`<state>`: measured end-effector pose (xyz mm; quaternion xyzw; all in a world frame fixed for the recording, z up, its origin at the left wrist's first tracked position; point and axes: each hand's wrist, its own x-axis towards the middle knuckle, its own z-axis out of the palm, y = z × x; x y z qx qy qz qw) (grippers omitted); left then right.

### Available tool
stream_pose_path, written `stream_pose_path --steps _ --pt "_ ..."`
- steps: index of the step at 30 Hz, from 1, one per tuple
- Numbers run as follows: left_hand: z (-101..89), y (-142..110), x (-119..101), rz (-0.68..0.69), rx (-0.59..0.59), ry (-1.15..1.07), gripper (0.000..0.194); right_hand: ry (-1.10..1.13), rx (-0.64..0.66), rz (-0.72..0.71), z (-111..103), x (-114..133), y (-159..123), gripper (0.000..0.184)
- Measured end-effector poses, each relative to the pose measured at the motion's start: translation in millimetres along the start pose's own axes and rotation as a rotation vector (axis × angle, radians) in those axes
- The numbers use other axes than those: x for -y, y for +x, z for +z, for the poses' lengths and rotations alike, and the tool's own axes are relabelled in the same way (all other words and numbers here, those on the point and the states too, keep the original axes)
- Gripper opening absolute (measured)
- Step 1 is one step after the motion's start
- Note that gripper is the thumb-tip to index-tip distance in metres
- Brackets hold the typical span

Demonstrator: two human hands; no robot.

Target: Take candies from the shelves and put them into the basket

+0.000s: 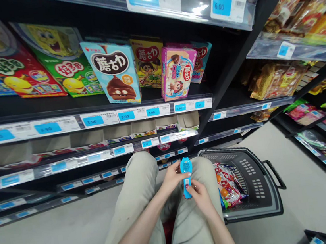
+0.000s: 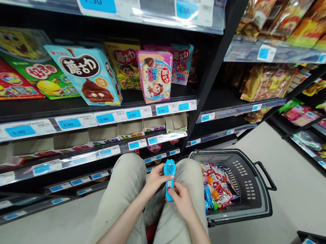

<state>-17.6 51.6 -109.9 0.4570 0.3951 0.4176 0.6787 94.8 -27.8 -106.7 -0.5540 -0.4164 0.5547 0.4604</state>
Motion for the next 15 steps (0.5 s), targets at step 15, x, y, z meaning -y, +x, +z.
stream_pose_path --steps 15 --pt "0.6 -2.3 -0.3 -0.034 0.202 -0.043 0.048 0.037 -0.036 -0.011 -0.7 -4.5 0.4 0.025"
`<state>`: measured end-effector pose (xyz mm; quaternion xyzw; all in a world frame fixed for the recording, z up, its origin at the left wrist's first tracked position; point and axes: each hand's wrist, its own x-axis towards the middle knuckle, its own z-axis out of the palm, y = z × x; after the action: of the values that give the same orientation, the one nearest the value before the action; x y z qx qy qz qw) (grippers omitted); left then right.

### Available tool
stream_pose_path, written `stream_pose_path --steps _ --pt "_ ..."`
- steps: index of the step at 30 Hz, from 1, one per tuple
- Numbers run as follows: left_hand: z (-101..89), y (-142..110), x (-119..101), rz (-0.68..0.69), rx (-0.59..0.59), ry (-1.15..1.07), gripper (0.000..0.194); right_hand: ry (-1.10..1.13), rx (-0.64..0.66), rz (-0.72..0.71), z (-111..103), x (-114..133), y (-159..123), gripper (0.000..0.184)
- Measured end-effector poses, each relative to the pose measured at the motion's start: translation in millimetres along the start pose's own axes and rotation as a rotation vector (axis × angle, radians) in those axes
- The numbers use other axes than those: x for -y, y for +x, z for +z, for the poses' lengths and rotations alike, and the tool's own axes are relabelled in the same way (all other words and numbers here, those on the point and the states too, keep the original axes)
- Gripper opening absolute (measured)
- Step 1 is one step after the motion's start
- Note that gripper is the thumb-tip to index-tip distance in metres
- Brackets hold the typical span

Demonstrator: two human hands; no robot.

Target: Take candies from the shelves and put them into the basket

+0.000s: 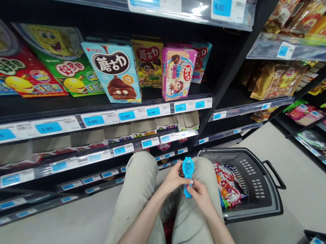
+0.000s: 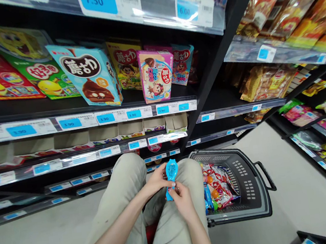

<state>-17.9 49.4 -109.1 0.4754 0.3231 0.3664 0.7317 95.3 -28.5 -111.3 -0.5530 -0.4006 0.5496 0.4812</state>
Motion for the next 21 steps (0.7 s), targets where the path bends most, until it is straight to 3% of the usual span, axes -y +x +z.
stream_pose_path --steps 10,14,18,21 --pt "2.4 -1.0 -2.5 -0.024 -0.050 -0.113 0.036 0.100 0.073 0.073 -7.0 6.5 3.5 0.033" --pt "3.6 -3.7 -0.1 -0.086 -0.025 -0.131 0.045 0.153 0.143 0.095 -8.6 12.0 2.7 0.031" --pt "4.1 -5.3 1.6 -0.127 0.039 -0.130 0.053 0.233 0.054 0.105 -14.2 13.6 -7.2 0.041" --pt "0.0 -1.3 6.3 -0.167 -0.047 -0.073 0.052 0.266 -0.124 0.114 -35.9 6.3 -15.5 0.047"
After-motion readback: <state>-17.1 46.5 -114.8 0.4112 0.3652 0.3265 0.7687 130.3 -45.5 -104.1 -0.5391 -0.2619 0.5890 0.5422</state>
